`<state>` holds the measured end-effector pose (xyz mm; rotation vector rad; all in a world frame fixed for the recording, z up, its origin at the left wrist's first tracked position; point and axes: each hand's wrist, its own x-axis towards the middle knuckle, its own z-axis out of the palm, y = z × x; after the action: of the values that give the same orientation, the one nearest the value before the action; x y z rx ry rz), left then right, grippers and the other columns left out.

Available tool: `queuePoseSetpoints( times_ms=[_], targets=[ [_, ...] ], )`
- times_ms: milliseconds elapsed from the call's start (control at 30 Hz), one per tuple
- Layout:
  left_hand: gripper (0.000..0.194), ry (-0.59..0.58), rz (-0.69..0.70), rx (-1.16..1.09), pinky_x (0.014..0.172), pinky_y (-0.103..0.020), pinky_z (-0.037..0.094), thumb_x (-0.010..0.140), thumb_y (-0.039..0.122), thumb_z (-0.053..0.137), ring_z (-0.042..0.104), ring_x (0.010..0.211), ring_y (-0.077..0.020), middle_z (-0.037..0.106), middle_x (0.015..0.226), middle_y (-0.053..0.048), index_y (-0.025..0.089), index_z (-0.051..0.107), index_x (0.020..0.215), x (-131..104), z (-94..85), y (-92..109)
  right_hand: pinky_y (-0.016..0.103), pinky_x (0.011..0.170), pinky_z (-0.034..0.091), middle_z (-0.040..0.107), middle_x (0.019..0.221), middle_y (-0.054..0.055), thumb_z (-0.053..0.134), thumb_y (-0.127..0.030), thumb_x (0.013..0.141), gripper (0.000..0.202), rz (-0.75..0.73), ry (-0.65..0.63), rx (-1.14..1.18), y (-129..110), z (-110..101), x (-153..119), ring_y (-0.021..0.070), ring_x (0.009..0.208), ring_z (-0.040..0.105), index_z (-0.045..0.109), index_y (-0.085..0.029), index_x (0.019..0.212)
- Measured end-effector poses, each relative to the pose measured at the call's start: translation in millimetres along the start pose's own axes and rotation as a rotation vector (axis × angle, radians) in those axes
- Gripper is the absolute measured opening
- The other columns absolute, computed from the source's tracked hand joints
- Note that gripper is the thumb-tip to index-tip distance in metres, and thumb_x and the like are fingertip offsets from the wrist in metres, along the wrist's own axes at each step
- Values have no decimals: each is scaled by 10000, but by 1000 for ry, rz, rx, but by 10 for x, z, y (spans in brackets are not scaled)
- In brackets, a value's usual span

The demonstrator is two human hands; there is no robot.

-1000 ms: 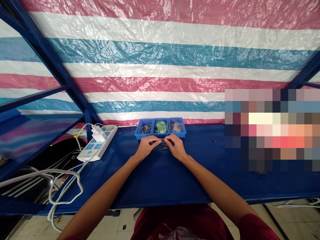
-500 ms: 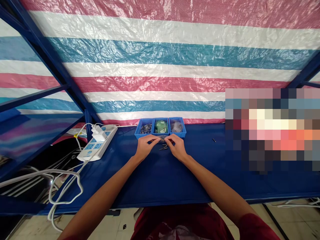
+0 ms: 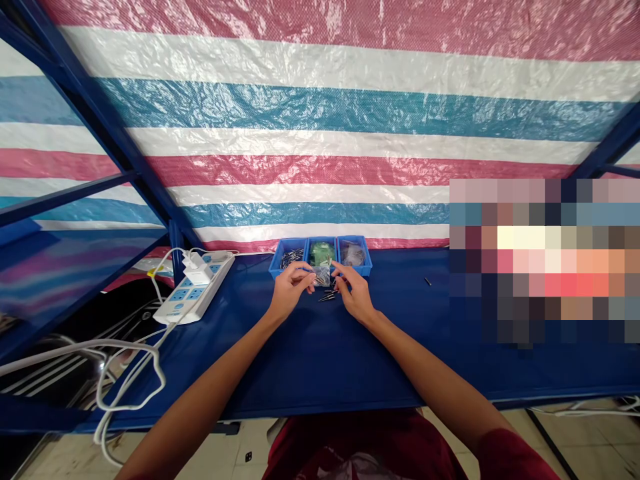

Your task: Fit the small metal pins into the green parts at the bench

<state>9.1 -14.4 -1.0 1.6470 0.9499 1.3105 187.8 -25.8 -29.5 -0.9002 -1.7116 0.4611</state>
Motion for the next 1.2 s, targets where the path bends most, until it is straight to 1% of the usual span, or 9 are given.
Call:
queuePoseSetpoints(
  times_ms=[100,200,367,500,600,700,933,1033,1200],
  targets=[
    [384,-84,-46,-69,506,-237,503,792,388,677,569,464,-110,611,589,43,176,474,1039,20,-6,-4,285,674,519,591,1070,88,438,-290,942,308,-32,-8,-50,12,-4,5,151,751,592,601,-246,1200],
    [348,-141,-54,-46,515,-244,508,824,411,631,585,511,-124,611,622,23,168,512,1042,25,-5,-26,284,687,516,589,1038,93,472,-300,932,224,-55,12,-77,9,2,10,160,785,598,667,-222,1009],
    [337,-152,135,272,677,-272,535,876,463,532,625,866,-193,653,978,-94,165,688,880,8,-33,-5,293,733,508,629,934,87,441,-296,948,236,-53,28,-93,15,-4,19,186,874,607,655,-208,902],
    [274,-123,242,381,739,-302,532,827,431,624,635,816,-194,691,892,-80,173,714,804,-7,-34,7,304,747,506,650,880,77,448,-317,947,233,-69,4,-80,15,1,12,182,813,612,656,-210,944],
    [287,-84,164,291,689,-310,545,818,432,637,650,701,-189,708,755,-68,162,717,761,0,-22,-38,285,671,511,649,885,73,498,-366,922,238,-28,-11,-33,3,8,5,175,758,607,647,-215,1028],
    [315,-56,26,126,602,-307,554,789,442,666,654,599,-184,705,682,-62,132,713,823,8,-8,-92,275,631,489,637,831,61,496,-387,922,241,-20,-49,-21,2,10,5,167,713,585,656,-207,927],
    [310,-95,-47,67,672,-312,568,731,426,714,686,781,-222,714,847,-81,137,686,840,3,8,-71,262,618,442,567,741,37,433,-329,938,255,-47,-51,-78,5,1,11,152,665,532,592,-197,789],
    [289,-114,-68,58,605,-276,545,720,406,724,660,728,-193,698,816,-69,137,685,817,18,-1,-52,261,611,437,544,727,31,427,-305,935,247,-77,-78,-92,-8,-5,5,149,651,520,585,-195,781],
    [279,-153,-131,-44,550,-249,491,727,391,728,582,547,-124,636,633,-23,130,636,694,51,-27,-72,277,687,477,605,913,63,368,-261,962,273,-58,-80,-90,10,-14,-4,154,735,569,590,-207,1111]
  ],
)
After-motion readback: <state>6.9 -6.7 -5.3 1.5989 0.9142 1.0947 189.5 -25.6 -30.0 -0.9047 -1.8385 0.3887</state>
